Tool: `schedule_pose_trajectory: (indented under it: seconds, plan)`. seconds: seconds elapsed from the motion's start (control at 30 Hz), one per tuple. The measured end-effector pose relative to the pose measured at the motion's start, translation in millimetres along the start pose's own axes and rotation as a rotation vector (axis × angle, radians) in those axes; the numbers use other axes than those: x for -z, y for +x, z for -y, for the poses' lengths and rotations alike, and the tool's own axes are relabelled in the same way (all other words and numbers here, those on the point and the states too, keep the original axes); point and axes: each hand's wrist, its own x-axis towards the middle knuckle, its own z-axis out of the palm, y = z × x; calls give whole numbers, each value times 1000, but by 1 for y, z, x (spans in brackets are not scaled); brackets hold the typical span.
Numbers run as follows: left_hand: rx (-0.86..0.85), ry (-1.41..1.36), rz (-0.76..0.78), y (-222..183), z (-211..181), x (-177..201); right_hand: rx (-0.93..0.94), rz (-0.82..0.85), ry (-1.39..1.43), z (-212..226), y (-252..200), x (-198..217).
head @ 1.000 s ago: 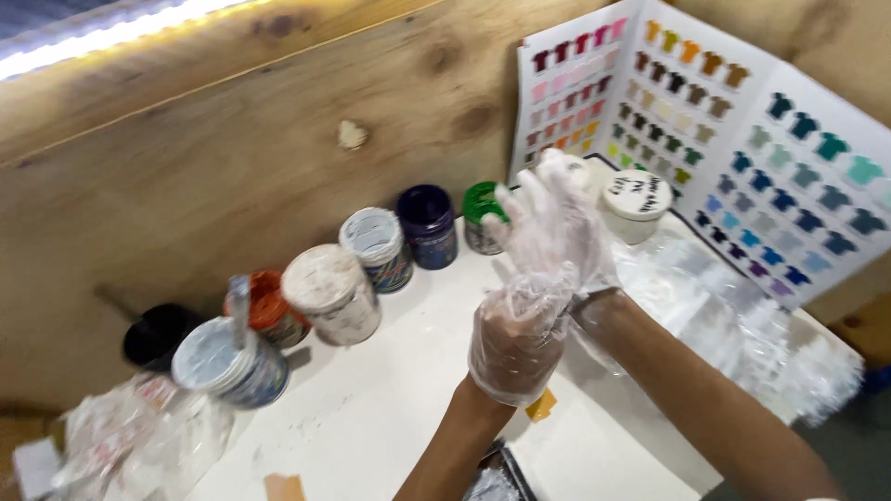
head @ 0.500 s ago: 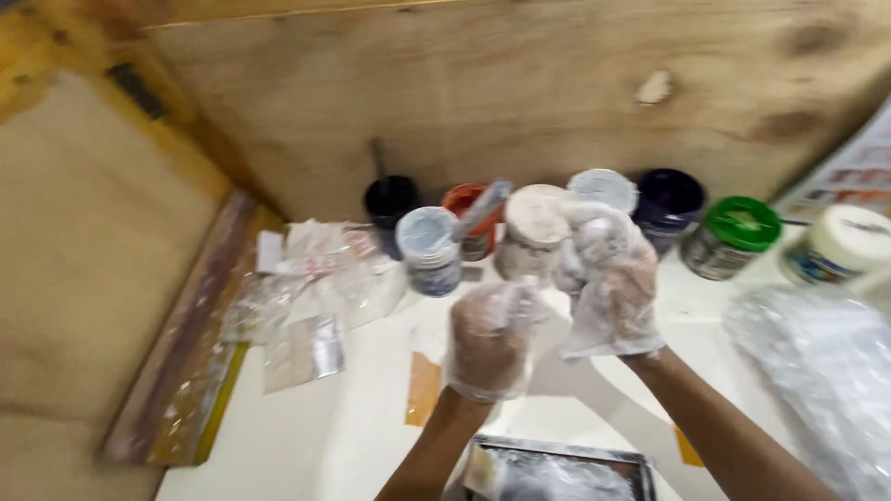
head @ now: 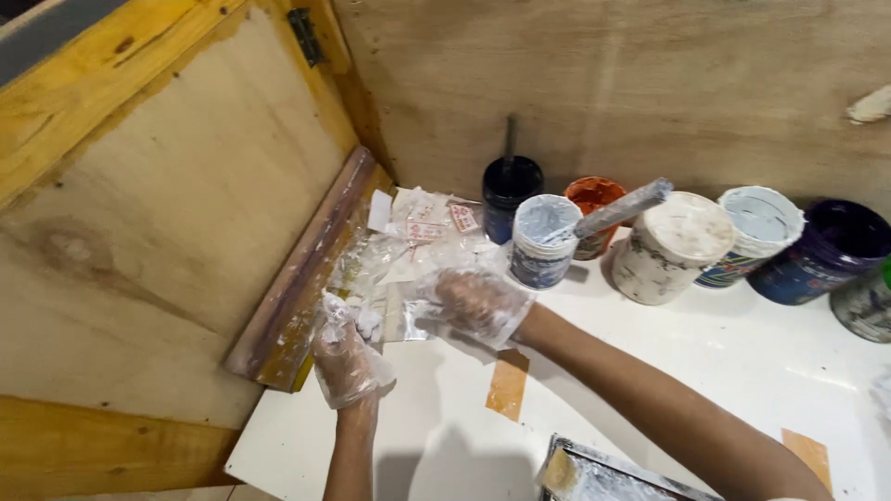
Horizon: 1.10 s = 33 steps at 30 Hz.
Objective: Applying ink to a screen printing frame and organizing small plastic bags on a workbench.
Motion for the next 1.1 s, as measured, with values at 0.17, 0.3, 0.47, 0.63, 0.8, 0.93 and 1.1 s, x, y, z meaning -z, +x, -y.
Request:
schedule_pose_trajectory:
  seconds: [0.17, 0.3, 0.47, 0.63, 0.8, 0.93, 1.1]
  plan:
    - [-1685, 778, -295, 102, 82, 14, -20, -124, -3, 14, 33, -21]
    - [-1940, 917, -330, 120, 93, 20, -47, -207, -9, 11, 30, -32]
    - [-1900, 760, -332, 141, 111, 2, -105, -368, 4, 9, 34, -49]
    - [-1885, 726, -304, 136, 114, 3, -155, -488, 3, 7, 48, -52]
    - [-1850, 656, -251, 100, 91, 7, -186, -611, -7, -1, 51, -52]
    - [-1403, 450, -56, 73, 66, 9, -238, -727, -7, -7, 61, -47]
    - [-975, 568, 208, -34, -56, -25, -277, -858, -19, -15, 73, -37]
